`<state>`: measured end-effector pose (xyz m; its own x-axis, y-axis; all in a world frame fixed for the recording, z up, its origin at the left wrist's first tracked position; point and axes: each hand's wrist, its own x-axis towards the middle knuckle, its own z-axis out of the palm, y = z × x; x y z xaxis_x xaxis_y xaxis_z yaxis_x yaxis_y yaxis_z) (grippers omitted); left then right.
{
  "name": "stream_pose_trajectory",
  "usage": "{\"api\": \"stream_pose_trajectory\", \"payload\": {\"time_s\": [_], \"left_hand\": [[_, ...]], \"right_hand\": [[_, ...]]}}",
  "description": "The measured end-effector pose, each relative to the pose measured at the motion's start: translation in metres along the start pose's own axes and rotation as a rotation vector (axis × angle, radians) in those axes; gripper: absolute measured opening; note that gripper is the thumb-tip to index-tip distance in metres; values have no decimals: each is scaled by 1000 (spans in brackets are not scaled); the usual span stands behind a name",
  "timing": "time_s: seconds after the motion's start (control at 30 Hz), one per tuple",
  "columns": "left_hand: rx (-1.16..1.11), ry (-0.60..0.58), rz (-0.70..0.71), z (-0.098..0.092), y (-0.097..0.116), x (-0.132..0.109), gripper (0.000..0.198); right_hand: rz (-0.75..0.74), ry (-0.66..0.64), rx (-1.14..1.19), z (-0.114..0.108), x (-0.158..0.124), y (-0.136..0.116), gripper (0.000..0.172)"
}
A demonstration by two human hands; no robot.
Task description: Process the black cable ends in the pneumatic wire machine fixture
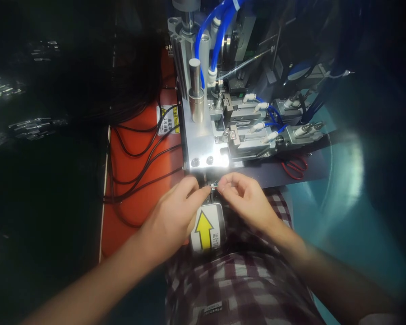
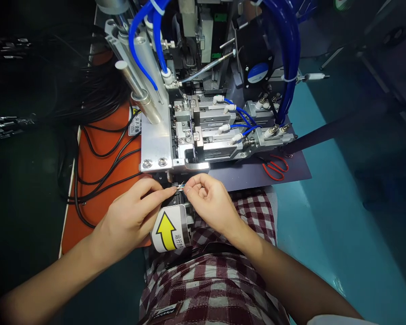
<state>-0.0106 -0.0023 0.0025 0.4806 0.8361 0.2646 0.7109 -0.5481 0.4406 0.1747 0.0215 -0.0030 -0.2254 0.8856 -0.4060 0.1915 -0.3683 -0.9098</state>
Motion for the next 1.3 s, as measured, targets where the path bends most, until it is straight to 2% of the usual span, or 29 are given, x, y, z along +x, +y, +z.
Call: {"api": "stream_pose_trajectory", "payload": {"time_s": [0.2,0.43,0.73,1.03,1.3], "left_hand": [[12,-5,-4,0,0,0,27],[14,15,10,1,0,1,26],[-5,-11,-10,2,-2,-1,28],[-11,-30,-11,1,-1,-1,30],[-12,-51,-17,1,-3,-3,34]], "right_hand": [[-61,40,-25,1,1,4,10],[-3,-23,63,1,1,-1,12],[-68,-8,25,1,1,5,10],[144,-25,157,5,3,-6,13],[143,-41,87,-3,3,-11,13]]}}
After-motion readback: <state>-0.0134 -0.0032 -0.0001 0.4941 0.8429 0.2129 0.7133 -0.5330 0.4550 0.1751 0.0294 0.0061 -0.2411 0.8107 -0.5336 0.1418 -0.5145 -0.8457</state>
